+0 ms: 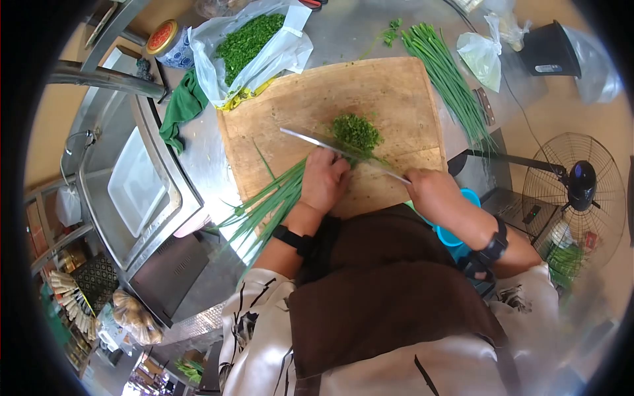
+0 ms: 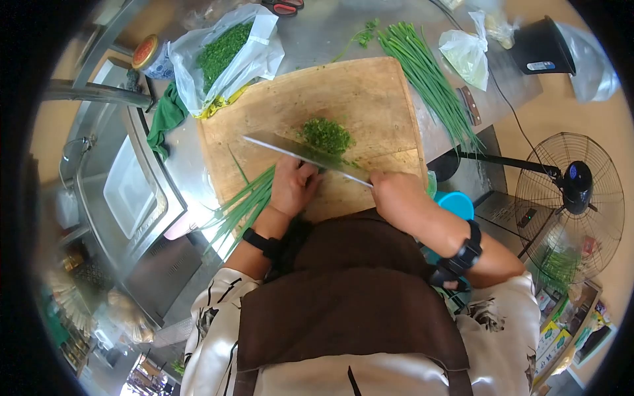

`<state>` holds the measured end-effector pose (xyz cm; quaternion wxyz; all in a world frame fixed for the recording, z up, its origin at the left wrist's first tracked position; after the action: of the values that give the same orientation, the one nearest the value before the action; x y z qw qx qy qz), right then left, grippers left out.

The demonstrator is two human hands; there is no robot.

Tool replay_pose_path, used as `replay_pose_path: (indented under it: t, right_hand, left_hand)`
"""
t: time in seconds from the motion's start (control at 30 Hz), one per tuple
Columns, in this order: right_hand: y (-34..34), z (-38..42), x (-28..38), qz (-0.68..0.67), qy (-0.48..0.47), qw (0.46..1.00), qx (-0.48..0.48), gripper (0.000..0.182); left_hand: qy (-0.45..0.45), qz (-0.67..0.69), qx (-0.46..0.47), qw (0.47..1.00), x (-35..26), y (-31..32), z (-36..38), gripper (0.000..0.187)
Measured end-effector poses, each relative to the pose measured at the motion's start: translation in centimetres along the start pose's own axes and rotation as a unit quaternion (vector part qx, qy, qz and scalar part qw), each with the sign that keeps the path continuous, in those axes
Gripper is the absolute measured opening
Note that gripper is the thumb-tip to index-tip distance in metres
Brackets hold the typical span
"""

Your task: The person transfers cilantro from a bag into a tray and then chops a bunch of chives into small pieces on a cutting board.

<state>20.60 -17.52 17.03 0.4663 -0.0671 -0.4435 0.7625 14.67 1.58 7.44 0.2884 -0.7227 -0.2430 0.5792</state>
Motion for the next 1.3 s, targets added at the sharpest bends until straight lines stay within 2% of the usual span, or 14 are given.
replay_pose_path:
  t: [0.1,0.27,0.37,0.43,0.57,0.77,0.87,1.03,1.17,1.3]
  right_hand:
    - [-1.6,2.8,1.1,0.006,0.021,0.999,0.024,0.012]
    - [-0.7,1.7,1.0,0.039,0.045,0.994,0.087,0.009]
    - [2.5,-3.3,-0.3,0.023,-0.002,0.999,0.037,0.009]
    - [2.3,-4.7,0.3,0.031,-0.009,0.999,0.015,0.009]
    - [1.7,-3.8,-0.1,0.016,-0.059,0.998,-0.033,0.011]
    - [-1.9,2.4,0.9,0.019,0.026,0.999,0.041,0.011]
    - [0.1,1.0,0.4,0.025,0.042,0.997,0.065,0.012]
    - [1.7,-5.0,1.0,0.013,-0.023,0.999,0.022,0.017]
    - [0.5,-3.6,0.8,0.012,-0.037,0.999,-0.003,0.020]
    - [-1.5,0.7,1.1,0.011,0.020,0.999,0.033,0.017]
  left_hand:
    - [0.038,-0.005,-0.056,0.998,0.2,0.3,-0.3,0.016]
    - [-0.007,0.015,-0.025,1.000,0.3,0.3,-0.2,0.015]
    - [-0.012,0.005,-0.027,1.000,0.1,0.3,0.2,0.015]
    - [-0.011,-0.004,-0.037,0.999,0.2,0.3,0.0,0.015]
    - [-0.010,-0.002,-0.016,1.000,0.1,0.5,0.4,0.015]
    - [0.020,-0.012,-0.061,0.998,0.1,0.4,0.2,0.015]
    - [0.004,0.006,-0.062,0.998,0.2,0.5,0.2,0.015]
    - [-0.026,0.018,-0.045,0.998,0.4,0.7,0.7,0.015]
    - [-0.011,0.017,-0.044,0.999,0.4,0.4,0.3,0.015]
    - [-0.004,0.011,-0.055,0.998,0.5,0.8,0.7,0.015]
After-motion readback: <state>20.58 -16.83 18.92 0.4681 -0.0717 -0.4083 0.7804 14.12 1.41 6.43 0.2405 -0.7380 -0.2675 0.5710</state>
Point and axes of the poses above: each hand's wrist, its own z-axis away from the middle knuckle, its own y-axis out of the palm, x = y × z, the point moved 4 cm from there along -z, towards the middle knuckle, and after that the axes turned 12 degrees about x, right-handed, at the moved point
